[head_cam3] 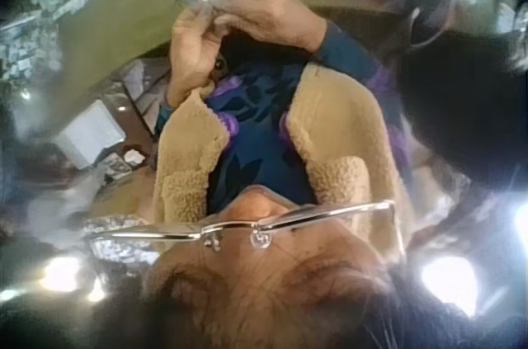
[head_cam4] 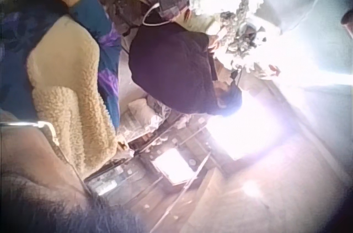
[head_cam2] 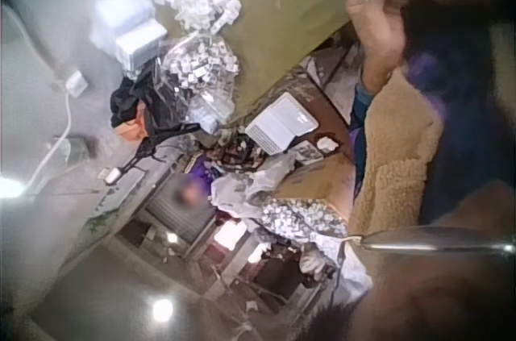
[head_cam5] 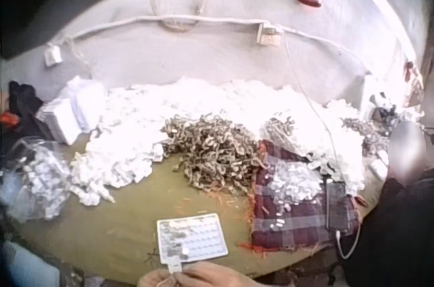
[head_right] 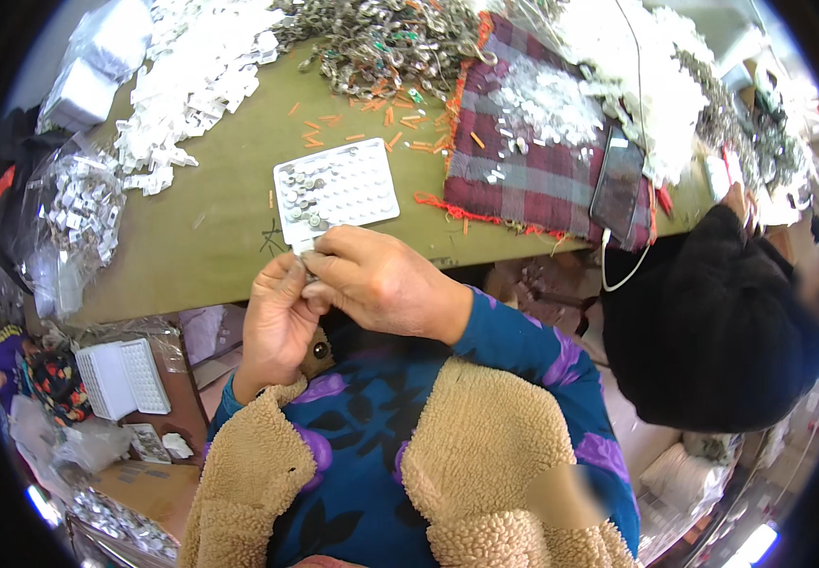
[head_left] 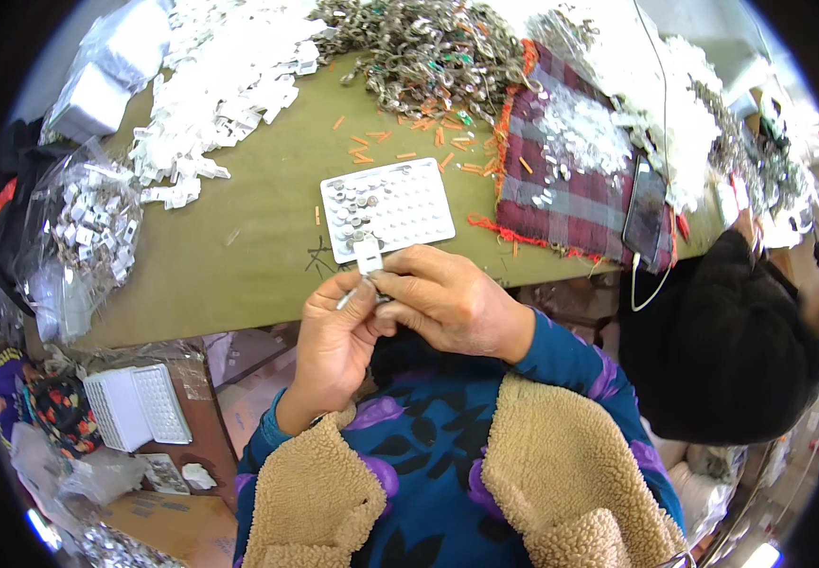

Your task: The person repeatedly picks small white plastic housings and metal contacts from a table, inserts the contacts into the housings, and places the assembled units into a white tray. The person also handles small orange plastic pieces and a plaid fabric mat while working.

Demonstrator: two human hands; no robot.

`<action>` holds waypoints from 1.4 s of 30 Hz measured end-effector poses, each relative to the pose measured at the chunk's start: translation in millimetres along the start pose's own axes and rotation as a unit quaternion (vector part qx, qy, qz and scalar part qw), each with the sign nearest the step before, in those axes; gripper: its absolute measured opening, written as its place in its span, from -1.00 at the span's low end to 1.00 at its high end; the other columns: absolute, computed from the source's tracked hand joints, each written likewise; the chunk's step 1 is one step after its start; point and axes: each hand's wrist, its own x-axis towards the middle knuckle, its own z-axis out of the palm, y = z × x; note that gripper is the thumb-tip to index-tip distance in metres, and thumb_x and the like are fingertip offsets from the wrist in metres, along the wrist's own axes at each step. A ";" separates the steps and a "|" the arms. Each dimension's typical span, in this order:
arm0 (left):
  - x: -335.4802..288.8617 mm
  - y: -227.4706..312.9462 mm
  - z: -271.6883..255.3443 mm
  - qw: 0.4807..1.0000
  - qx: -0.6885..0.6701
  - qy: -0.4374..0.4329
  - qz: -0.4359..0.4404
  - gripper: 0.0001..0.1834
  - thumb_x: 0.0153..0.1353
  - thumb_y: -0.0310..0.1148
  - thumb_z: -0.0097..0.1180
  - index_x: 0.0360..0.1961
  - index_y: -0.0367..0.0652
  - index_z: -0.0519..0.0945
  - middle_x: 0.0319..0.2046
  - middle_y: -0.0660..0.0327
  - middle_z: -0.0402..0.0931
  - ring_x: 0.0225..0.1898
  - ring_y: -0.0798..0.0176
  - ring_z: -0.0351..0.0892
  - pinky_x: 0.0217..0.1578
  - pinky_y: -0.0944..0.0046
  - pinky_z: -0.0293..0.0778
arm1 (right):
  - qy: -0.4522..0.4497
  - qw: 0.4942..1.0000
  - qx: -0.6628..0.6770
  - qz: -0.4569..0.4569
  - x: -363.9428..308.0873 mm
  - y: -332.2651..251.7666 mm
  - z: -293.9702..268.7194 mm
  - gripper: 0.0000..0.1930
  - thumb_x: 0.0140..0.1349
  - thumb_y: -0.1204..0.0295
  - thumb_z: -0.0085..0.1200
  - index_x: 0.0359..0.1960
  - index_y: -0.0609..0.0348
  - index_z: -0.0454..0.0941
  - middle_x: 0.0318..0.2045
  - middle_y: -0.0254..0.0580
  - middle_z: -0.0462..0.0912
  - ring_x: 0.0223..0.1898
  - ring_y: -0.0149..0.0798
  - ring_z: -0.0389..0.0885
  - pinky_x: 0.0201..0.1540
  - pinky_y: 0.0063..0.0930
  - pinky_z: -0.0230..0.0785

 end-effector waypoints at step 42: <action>6.2 8.0 0.5 0.980 -0.096 -0.110 -0.134 -0.59 0.28 -0.25 0.26 0.03 -0.26 0.49 -0.23 0.31 0.56 -0.60 0.65 0.33 -0.65 0.65 0.30 | 0.016 0.999 0.010 -0.045 4.1 -10.2 -21.2 -0.70 -0.04 0.49 0.37 -0.25 0.24 0.59 -0.17 -0.12 0.61 -0.23 -0.09 0.60 -0.14 -0.22 0.43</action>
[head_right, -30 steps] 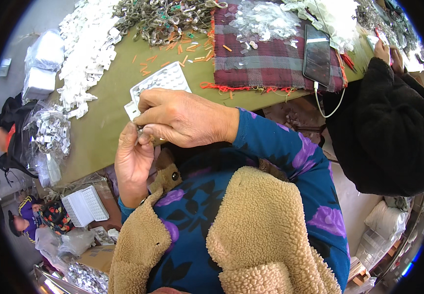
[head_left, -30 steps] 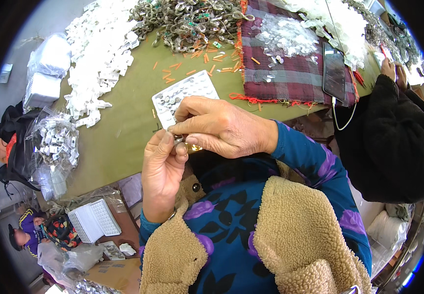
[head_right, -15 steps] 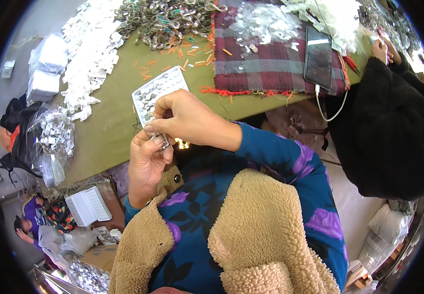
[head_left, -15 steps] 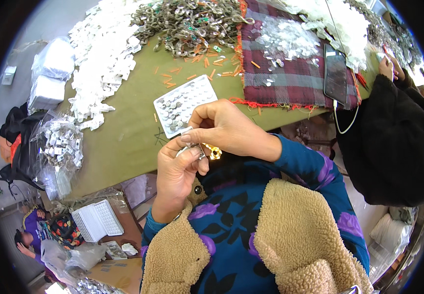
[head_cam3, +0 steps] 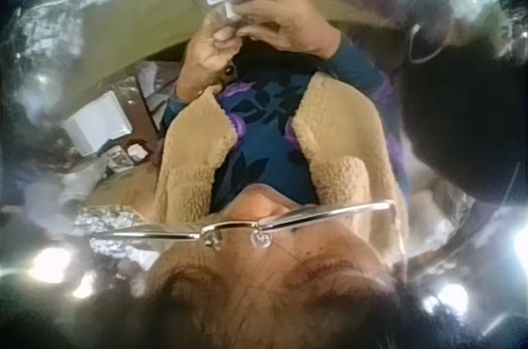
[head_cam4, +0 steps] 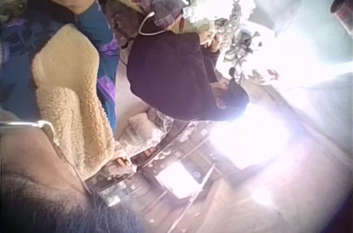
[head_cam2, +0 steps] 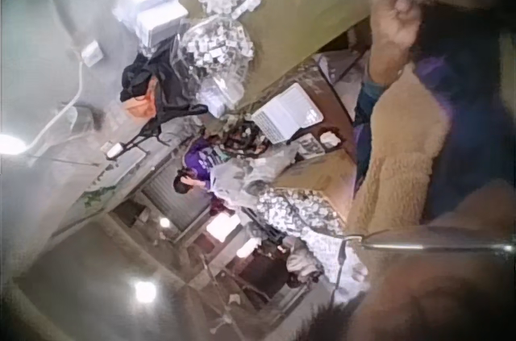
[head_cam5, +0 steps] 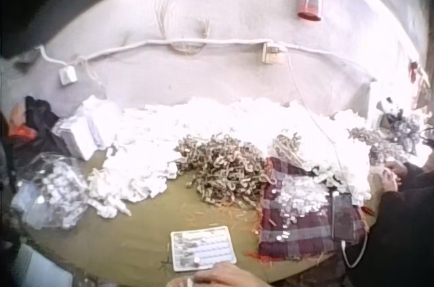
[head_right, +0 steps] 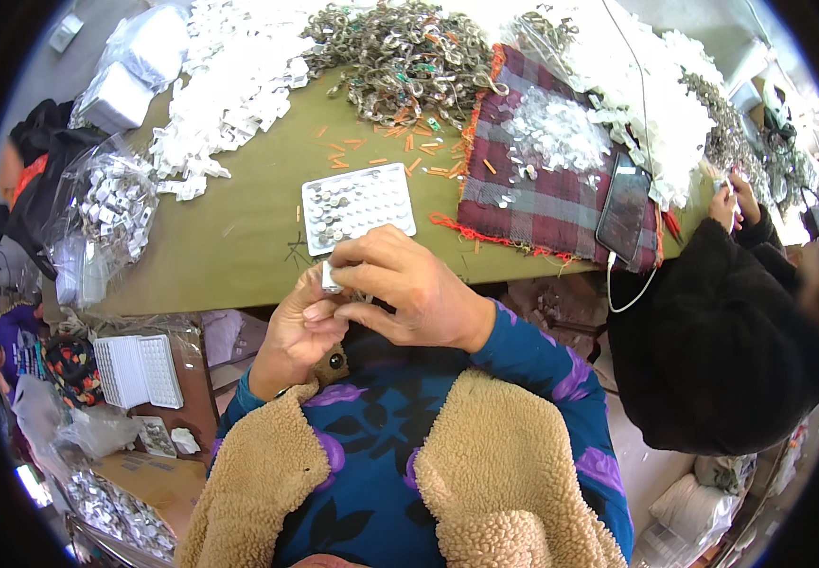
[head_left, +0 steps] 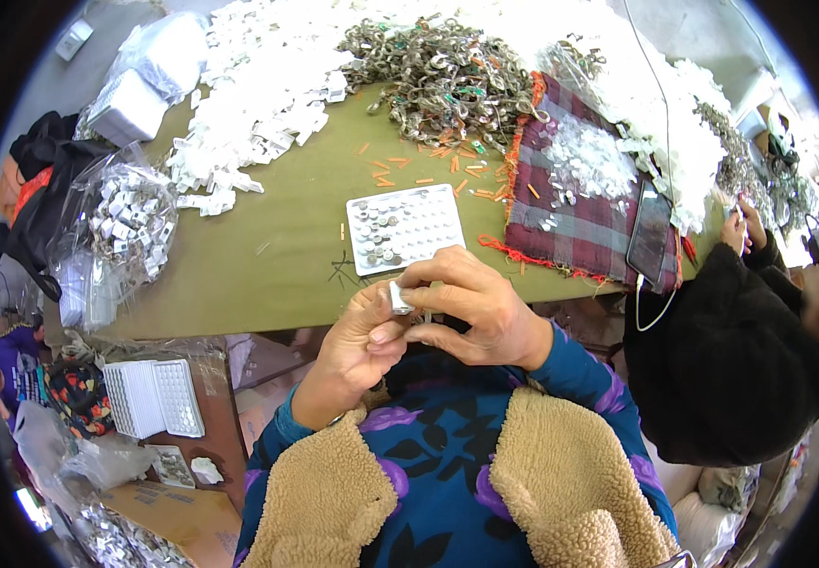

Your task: The person repeatedly picks small white plastic housings and metal contacts from a table, inserts the contacts into the housings, and places the assembled units into a white tray. The person also handles small orange plastic pieces and a plaid fabric mat while working.

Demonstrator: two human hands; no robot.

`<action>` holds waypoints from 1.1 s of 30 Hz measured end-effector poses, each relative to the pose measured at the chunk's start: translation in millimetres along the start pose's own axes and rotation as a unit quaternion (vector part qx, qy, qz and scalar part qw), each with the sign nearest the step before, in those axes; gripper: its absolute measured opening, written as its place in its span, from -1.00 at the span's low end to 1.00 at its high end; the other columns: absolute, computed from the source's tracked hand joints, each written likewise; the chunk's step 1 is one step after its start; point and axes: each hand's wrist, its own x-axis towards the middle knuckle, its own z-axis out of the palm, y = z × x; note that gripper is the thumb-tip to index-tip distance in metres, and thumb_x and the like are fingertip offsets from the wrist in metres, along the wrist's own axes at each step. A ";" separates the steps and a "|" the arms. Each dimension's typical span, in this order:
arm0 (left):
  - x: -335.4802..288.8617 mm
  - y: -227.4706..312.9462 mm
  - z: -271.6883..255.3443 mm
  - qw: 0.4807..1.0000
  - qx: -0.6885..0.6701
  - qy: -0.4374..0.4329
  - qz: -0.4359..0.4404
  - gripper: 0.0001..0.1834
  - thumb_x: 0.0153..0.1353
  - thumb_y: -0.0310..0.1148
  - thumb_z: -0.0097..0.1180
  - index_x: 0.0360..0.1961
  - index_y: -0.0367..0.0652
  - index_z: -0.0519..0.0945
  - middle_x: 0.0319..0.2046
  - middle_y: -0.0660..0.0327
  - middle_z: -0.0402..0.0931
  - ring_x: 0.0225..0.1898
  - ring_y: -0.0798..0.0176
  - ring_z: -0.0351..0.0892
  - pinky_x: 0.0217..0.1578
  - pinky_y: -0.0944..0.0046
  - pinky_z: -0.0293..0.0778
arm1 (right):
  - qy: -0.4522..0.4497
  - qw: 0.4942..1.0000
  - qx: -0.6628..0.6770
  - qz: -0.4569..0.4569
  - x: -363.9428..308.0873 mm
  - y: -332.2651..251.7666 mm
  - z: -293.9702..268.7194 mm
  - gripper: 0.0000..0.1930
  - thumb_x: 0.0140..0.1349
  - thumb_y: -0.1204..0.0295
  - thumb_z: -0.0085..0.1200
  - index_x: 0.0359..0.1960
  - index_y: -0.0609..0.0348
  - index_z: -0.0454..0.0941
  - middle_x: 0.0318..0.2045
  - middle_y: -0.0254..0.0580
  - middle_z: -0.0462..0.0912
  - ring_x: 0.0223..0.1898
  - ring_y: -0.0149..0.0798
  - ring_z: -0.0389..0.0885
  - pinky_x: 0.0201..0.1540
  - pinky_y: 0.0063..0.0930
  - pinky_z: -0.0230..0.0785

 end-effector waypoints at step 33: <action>40.0 -24.8 15.6 0.986 0.141 0.018 -0.084 -0.72 0.37 -0.22 0.16 -0.11 -0.22 0.50 -0.32 0.07 0.63 -0.59 0.49 0.39 -0.67 0.52 0.29 | 0.109 0.898 -0.343 0.254 -72.5 91.3 -105.8 -0.94 0.10 0.54 0.19 -0.37 0.19 0.64 -0.41 -0.10 0.51 -0.34 -0.02 0.60 -0.32 -0.24 0.47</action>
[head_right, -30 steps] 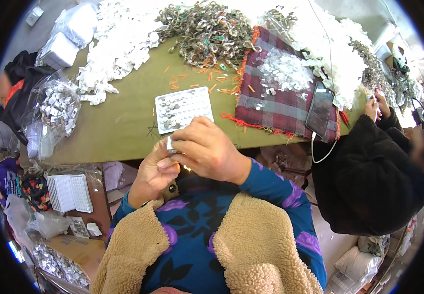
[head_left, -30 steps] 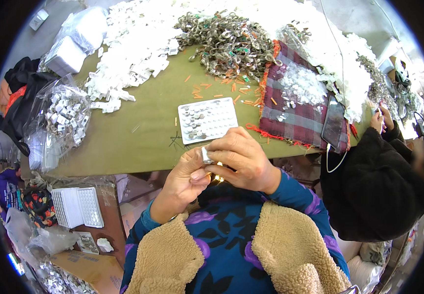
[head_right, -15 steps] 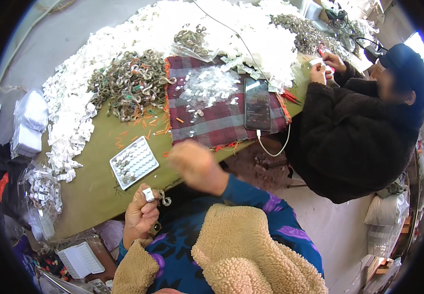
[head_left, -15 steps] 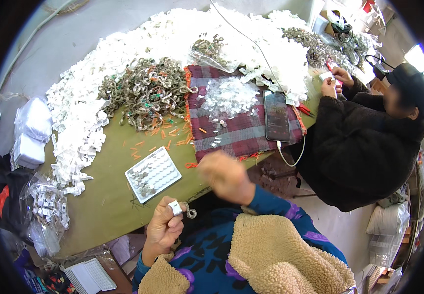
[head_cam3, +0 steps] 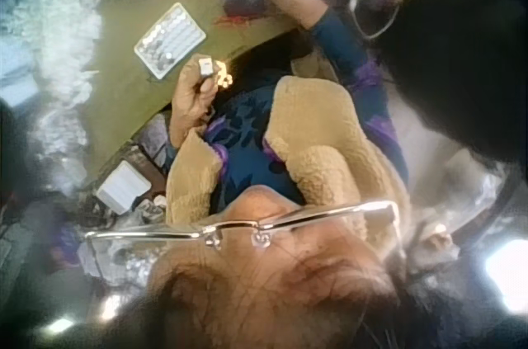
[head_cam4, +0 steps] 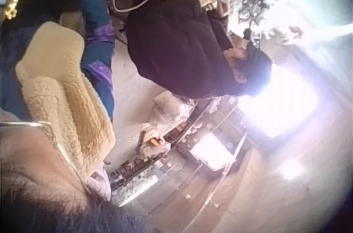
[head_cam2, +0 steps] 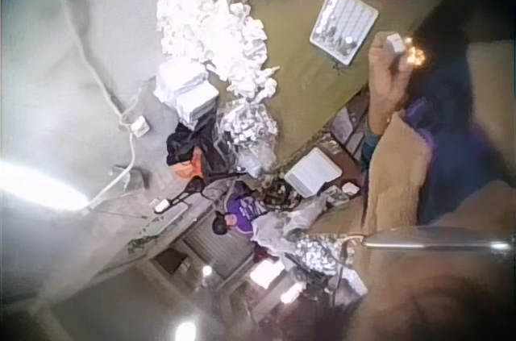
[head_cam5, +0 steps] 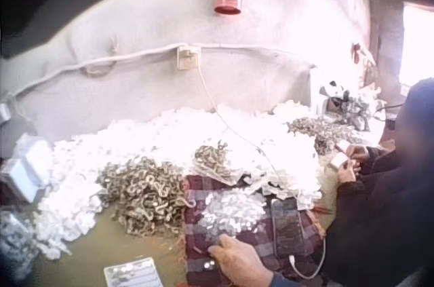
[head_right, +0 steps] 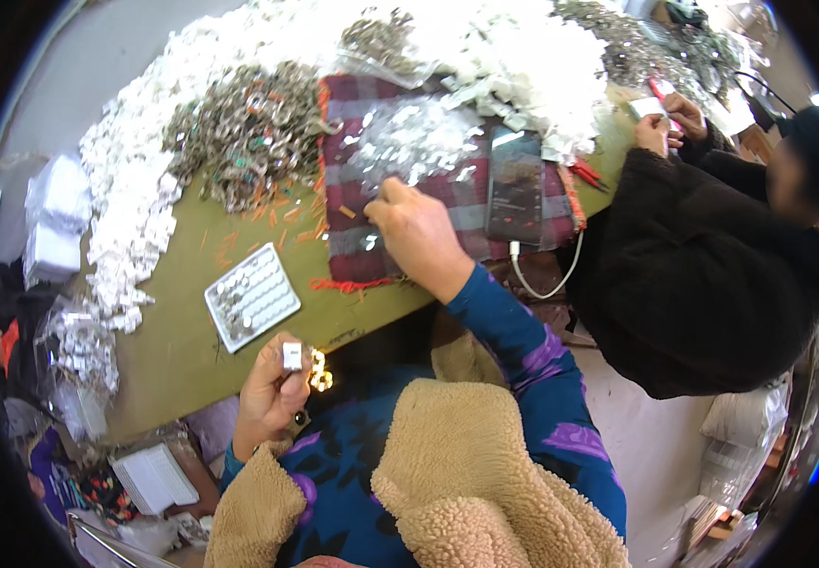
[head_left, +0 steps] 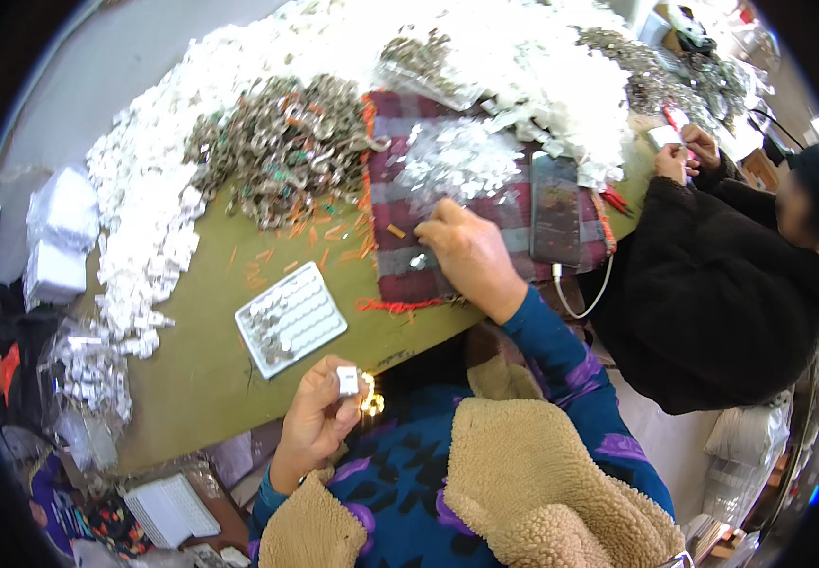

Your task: The person repeatedly picks small white plastic housings and metal contacts from a table, inserts the contacts into the housings, and places the assembled units into a white tray. The person also handles small orange plastic pieces and a plaid fabric mat while working.

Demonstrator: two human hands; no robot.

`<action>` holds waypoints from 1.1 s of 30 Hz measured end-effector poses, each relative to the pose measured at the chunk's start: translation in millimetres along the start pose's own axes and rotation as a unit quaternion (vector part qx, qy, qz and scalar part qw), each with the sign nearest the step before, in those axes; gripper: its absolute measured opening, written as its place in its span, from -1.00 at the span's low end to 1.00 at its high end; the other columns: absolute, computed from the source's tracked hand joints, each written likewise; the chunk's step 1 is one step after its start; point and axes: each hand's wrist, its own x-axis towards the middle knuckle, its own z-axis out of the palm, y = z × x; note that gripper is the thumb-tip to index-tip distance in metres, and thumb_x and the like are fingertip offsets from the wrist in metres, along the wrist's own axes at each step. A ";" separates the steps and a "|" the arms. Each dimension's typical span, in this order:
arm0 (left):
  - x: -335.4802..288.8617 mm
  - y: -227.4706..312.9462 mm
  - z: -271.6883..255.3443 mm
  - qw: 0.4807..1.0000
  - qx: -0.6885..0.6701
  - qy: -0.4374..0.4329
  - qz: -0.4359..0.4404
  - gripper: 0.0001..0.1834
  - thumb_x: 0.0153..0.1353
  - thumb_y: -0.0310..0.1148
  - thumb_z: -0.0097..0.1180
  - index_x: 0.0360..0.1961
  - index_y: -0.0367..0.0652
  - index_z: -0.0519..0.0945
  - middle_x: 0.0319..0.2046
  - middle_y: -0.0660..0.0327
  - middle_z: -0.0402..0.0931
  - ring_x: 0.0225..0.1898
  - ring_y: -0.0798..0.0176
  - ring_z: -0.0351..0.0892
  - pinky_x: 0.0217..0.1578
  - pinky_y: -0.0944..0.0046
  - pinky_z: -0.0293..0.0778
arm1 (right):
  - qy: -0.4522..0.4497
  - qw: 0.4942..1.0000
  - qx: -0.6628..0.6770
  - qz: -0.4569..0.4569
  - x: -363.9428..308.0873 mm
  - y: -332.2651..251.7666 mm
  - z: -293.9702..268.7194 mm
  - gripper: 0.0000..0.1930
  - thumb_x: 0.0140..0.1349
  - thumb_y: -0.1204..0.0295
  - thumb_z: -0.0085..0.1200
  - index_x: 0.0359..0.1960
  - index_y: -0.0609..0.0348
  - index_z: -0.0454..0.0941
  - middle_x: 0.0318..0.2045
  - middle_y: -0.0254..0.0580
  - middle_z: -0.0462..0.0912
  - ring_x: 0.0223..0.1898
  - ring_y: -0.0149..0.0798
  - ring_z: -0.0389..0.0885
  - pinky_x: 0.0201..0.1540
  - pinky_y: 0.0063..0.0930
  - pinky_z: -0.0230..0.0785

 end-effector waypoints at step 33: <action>-48.6 4.3 4.3 0.977 0.110 0.114 0.144 -0.81 0.36 -0.46 0.12 -0.09 -0.37 0.56 -0.34 0.01 0.67 -0.49 0.27 0.65 -0.48 0.37 0.59 | -0.179 0.918 0.325 -0.141 -36.8 -149.4 1.1 -0.56 0.12 0.59 0.17 0.09 0.23 0.49 -0.41 -0.18 0.60 -0.39 -0.11 0.66 -0.38 -0.34 0.52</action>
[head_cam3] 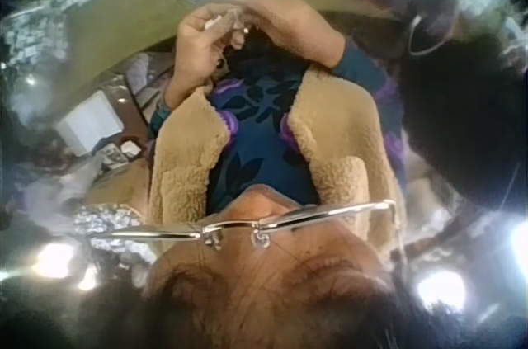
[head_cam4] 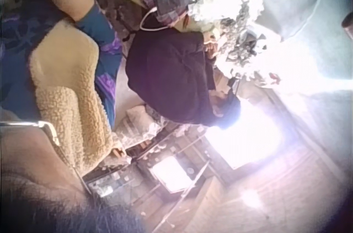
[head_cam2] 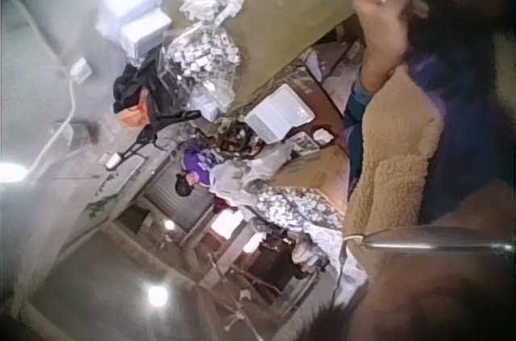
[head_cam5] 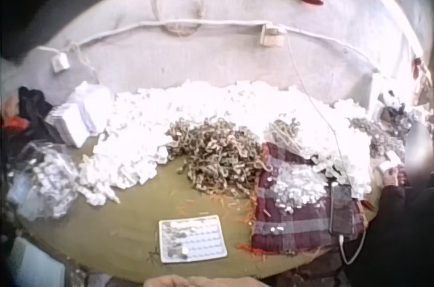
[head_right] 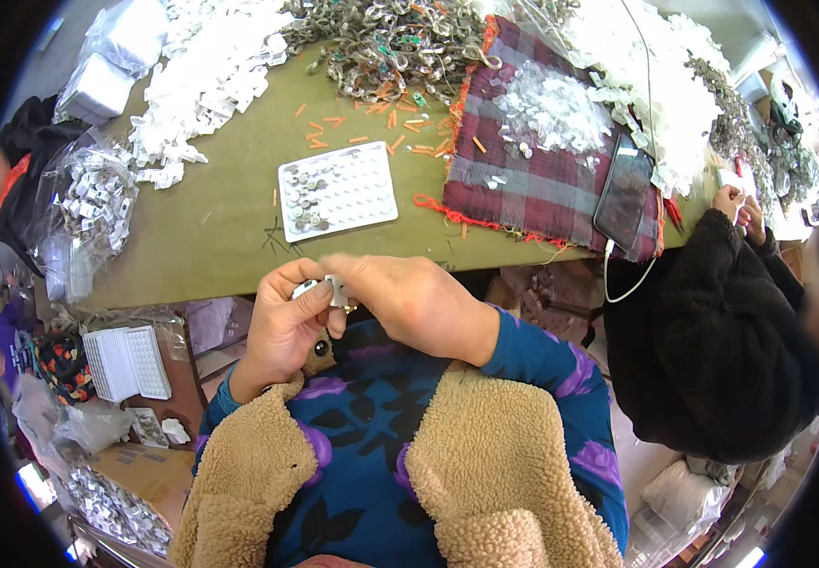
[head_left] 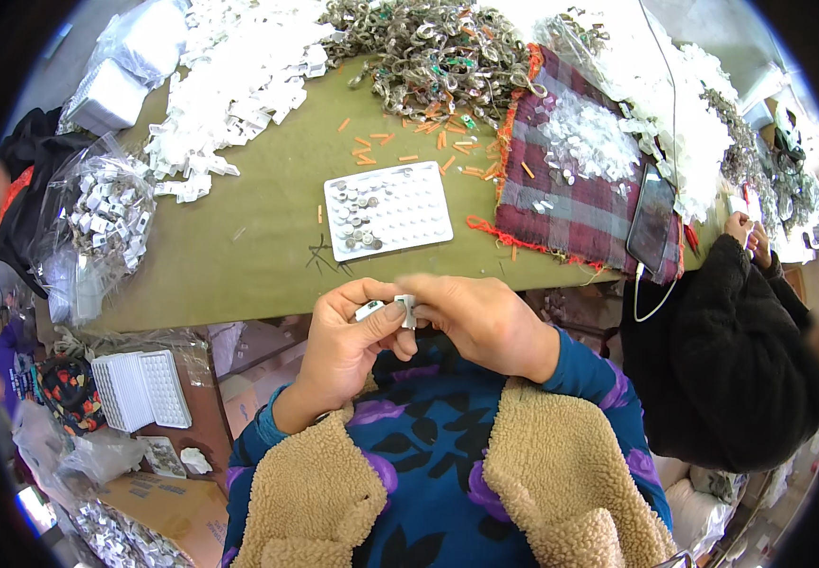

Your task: The person repeatedly picks small white plastic housings and metal contacts from a table, inserts the contacts into the housings, and places the assembled units into a white tray. The person also handles small orange plastic pieces and a plaid fabric mat while working.

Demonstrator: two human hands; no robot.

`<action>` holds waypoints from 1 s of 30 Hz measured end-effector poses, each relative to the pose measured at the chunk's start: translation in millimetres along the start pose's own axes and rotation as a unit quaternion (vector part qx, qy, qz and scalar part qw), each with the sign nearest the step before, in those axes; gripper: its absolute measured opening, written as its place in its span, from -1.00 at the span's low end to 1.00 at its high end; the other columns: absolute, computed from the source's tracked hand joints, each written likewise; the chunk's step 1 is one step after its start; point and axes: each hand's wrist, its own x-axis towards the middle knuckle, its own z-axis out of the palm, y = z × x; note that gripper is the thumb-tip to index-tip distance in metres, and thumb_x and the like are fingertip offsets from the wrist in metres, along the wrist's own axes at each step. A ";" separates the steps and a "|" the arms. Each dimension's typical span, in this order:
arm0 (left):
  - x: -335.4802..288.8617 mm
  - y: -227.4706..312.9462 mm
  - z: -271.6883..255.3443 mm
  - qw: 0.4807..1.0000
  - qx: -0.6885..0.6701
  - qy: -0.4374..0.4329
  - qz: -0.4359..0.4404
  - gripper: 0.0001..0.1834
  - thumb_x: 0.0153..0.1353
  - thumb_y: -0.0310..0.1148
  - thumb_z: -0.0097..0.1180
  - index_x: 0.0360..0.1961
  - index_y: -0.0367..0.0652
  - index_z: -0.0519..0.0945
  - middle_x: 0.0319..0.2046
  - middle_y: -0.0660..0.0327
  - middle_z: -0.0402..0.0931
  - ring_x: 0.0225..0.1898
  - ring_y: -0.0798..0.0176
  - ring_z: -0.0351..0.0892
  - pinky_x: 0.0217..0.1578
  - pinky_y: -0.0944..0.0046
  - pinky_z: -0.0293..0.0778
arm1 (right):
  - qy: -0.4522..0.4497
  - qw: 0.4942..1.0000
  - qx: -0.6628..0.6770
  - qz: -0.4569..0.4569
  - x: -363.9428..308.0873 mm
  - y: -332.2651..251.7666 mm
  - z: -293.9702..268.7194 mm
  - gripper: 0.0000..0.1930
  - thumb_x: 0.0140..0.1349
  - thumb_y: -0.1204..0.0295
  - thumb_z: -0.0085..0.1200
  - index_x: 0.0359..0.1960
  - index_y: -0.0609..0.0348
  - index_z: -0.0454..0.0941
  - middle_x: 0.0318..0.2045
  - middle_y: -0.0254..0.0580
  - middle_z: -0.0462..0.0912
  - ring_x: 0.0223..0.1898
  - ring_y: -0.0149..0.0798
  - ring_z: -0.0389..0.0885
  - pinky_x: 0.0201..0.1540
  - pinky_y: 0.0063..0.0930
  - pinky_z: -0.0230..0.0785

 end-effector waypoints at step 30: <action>-1.3 52.8 -101.1 0.960 -0.245 0.083 0.105 -0.86 0.40 -0.31 0.11 -0.26 -0.14 0.50 -0.33 0.28 0.47 -0.38 0.40 0.49 -0.55 0.48 0.40 | -0.128 0.983 -0.124 0.045 250.7 85.0 135.1 -0.77 0.15 0.38 0.25 -0.37 0.36 0.59 -0.47 0.17 0.64 -0.39 0.17 0.64 -0.30 -0.14 0.48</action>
